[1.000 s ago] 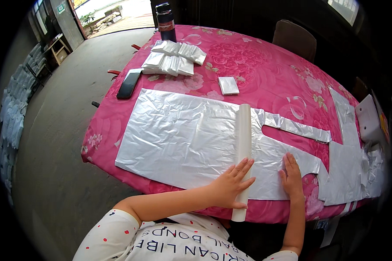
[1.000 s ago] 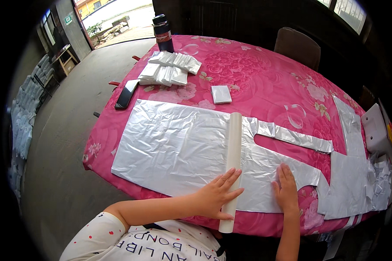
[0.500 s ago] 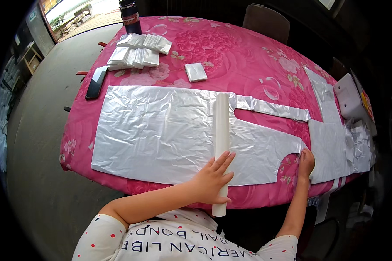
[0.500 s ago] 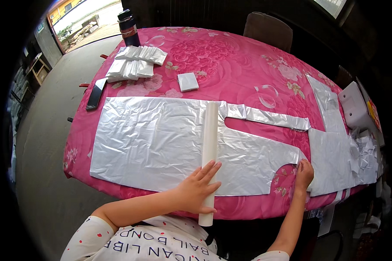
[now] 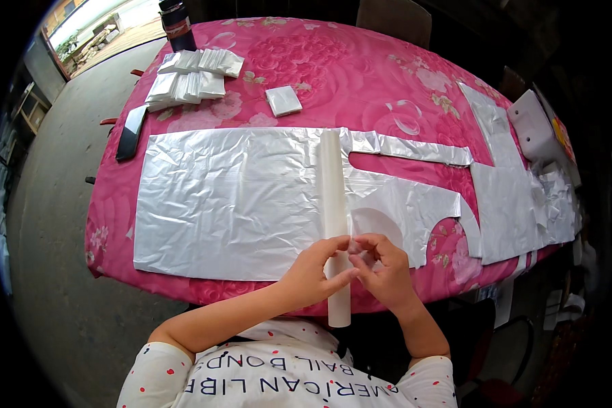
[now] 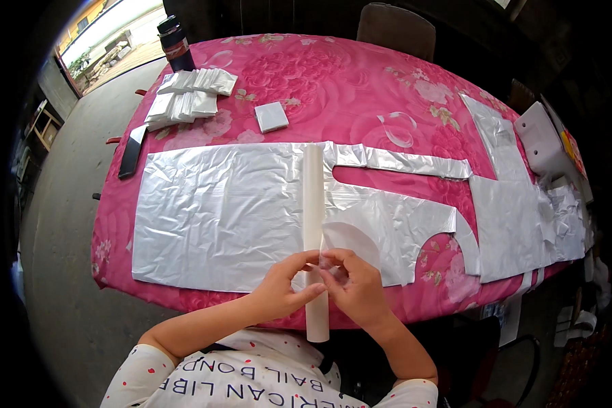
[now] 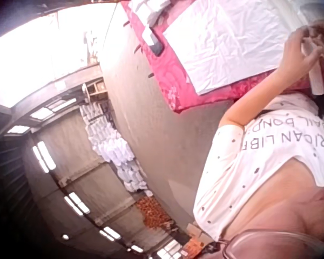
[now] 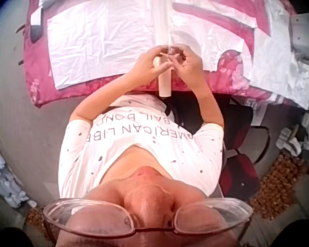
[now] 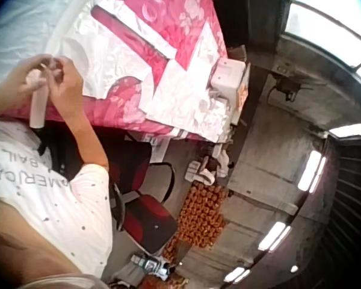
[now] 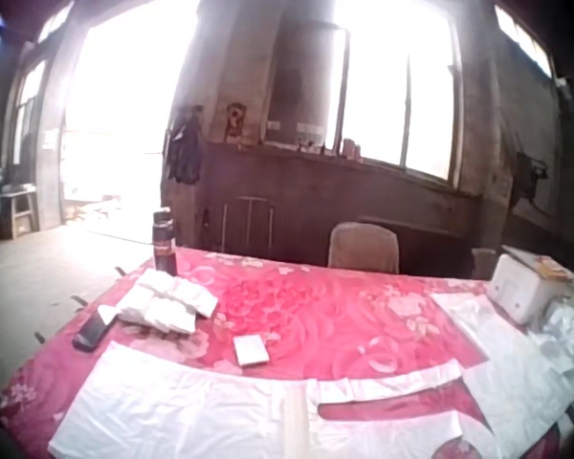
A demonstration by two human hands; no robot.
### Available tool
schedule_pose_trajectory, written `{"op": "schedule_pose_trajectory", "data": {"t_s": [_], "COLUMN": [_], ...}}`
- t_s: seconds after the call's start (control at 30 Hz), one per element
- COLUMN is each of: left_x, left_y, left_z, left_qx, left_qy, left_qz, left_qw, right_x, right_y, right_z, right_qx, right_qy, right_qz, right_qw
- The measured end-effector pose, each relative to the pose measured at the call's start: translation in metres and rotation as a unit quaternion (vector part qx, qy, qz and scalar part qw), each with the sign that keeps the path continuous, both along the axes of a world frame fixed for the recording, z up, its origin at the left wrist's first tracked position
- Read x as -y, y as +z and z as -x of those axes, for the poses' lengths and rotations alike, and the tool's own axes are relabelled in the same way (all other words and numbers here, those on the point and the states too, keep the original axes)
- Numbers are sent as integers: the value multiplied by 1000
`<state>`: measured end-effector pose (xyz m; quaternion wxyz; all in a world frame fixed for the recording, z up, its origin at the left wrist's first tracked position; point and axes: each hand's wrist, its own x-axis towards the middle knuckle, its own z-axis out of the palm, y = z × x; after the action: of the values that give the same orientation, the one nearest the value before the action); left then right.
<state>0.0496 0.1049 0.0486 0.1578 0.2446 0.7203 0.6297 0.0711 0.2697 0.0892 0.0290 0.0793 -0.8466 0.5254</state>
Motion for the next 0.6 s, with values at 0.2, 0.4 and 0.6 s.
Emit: {"op": "schedule_pose_trajectory", "data": {"t_s": [0.2,0.4,0.6], "left_x": [22,29,23], "left_y": [-10,-14,-18], "left_z": [17,12,16], "left_qx": [388,376,379], "left_qy": [64,67,64], "left_qz": [-125,-112,-134], "left_qw": [911,917,913], "right_x": [21,11,-35], "right_y": [0,-7,-46], "right_z": [-11,9,17], "right_qx": [43,-113,219], "right_qy": [186,-77,-58], "right_qz": [4,-254,155], "right_qw": [982,957,962]}}
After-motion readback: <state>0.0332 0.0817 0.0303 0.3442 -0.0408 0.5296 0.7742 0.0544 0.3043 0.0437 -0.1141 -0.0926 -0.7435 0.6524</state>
